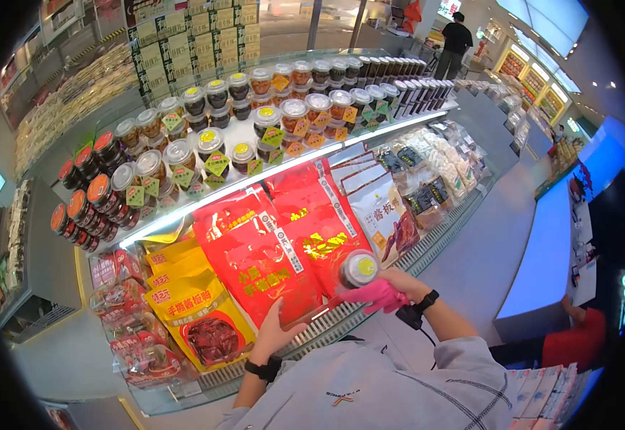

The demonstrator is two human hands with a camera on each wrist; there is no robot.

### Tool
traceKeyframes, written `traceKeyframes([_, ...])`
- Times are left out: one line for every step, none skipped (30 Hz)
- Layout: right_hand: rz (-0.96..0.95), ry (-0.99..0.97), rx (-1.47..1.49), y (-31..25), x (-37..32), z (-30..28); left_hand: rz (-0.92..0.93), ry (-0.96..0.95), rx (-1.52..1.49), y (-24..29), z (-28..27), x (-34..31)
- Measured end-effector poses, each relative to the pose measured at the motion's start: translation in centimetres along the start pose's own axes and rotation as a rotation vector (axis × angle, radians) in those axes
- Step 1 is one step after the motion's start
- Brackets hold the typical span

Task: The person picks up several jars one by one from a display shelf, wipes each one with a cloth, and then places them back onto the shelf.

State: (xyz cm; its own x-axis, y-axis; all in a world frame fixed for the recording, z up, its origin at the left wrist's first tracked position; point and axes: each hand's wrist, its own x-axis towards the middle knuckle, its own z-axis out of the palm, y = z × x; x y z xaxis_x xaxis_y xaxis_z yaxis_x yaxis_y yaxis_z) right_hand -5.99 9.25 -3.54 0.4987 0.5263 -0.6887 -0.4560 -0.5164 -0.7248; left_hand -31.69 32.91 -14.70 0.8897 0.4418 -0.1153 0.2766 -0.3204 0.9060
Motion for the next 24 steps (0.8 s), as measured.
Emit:
traceKeyframes([-0.014, -0.040, -0.124, -2.0, -0.9, 2.3, 0.068, -0.019, -0.035, 2.2, -0.1, 0.5])
traceKeyframes([-0.050, -0.163, -0.153, -1.2, 0.3, 3.1, 0.113, -0.017, -0.088, 4.2, -0.3, 1.1])
traceKeyframes([-0.086, -0.286, -0.179, -0.4, 1.7, 3.9, 0.154, -0.022, -0.138, 5.9, -0.5, 1.5])
traceKeyframes([-0.097, -0.347, -0.177, -1.4, 1.2, 5.8, 0.191, -0.031, -0.188, 7.0, -0.5, 2.2])
traceKeyframes([-0.106, -0.411, -0.175, -2.3, 0.4, 7.6, 0.280, -0.005, -0.341, 6.6, 0.2, 3.0])
traceKeyframes([-0.109, -0.455, -0.158, -2.8, 0.4, 8.5, 0.279, -0.016, -0.436, 7.3, -0.3, 3.1])
traceKeyframes([-0.110, -0.503, -0.143, -3.1, 0.5, 9.0, 0.270, -0.026, -0.531, 8.2, -1.2, 3.0])
traceKeyframes([-0.111, -0.554, -0.130, -3.4, 0.5, 9.4, 0.266, -0.041, -0.533, 8.5, -1.8, 2.9])
traceKeyframes([-0.131, -0.547, -0.196, -3.9, 0.5, 9.6, 0.260, -0.055, -0.533, 8.3, -2.5, 2.8])
traceKeyframes([-0.150, -0.540, -0.264, -4.6, 0.6, 9.6, 0.253, -0.066, -0.532, 7.9, -2.8, 2.7])
traceKeyframes([-0.164, -0.535, -0.333, -5.1, 0.6, 9.5, 0.253, -0.100, -0.583, 7.3, -2.9, 2.8])
traceKeyframes([-0.170, -0.567, -0.295, -5.4, 0.7, 9.6, 0.250, -0.130, -0.636, 6.7, -2.7, 2.8])
traceKeyframes([-0.184, -0.583, -0.307, -5.4, 1.2, 9.7, 0.244, -0.156, -0.690, 6.1, -2.7, 2.8])
traceKeyframes([-0.195, -0.603, -0.321, -5.4, 2.1, 9.8, 0.317, -0.216, -0.671, 5.6, -3.0, 3.0])
traceKeyframes([-0.206, -0.626, -0.337, -5.4, 2.7, 9.9, 0.253, -0.212, -0.731, 4.9, -2.8, 2.7])
traceKeyframes([-0.261, -0.658, -0.395, -5.5, 3.2, 10.2, 0.188, -0.204, -0.790, 4.3, -2.4, 2.4])
traceKeyframes([-0.237, -0.653, -0.378, -5.7, 3.2, 10.3, 0.122, -0.190, -0.849, 3.7, -2.2, 2.3])
traceKeyframes([-0.212, -0.652, -0.365, -6.7, 2.4, 10.7, 0.042, -0.189, -0.947, 4.0, -2.2, 2.4])
traceKeyframes([-0.184, -0.656, -0.356, -7.3, 2.1, 11.0, -0.039, -0.180, -1.046, 4.3, -2.3, 2.5])
traceKeyframes([-0.170, -0.648, -0.443, -7.5, 2.6, 11.2, -0.120, -0.166, -1.147, 4.5, -2.5, 2.6])
traceKeyframes([-0.157, -0.640, -0.531, -7.6, 3.1, 11.3, -0.019, -0.163, -1.068, 4.6, -2.7, 2.9])
traceKeyframes([-0.148, -0.631, -0.621, -7.8, 3.5, 11.4, 0.081, -0.160, -0.986, 4.5, -2.8, 3.4])
traceKeyframes([-0.145, -0.642, -0.666, -8.3, 3.8, 11.6, 0.179, -0.157, -0.900, 4.4, -3.0, 3.9])
traceKeyframes([-0.141, -0.653, -0.711, -8.9, 3.9, 11.7, 0.187, -0.160, -0.880, 4.3, -3.2, 4.2])
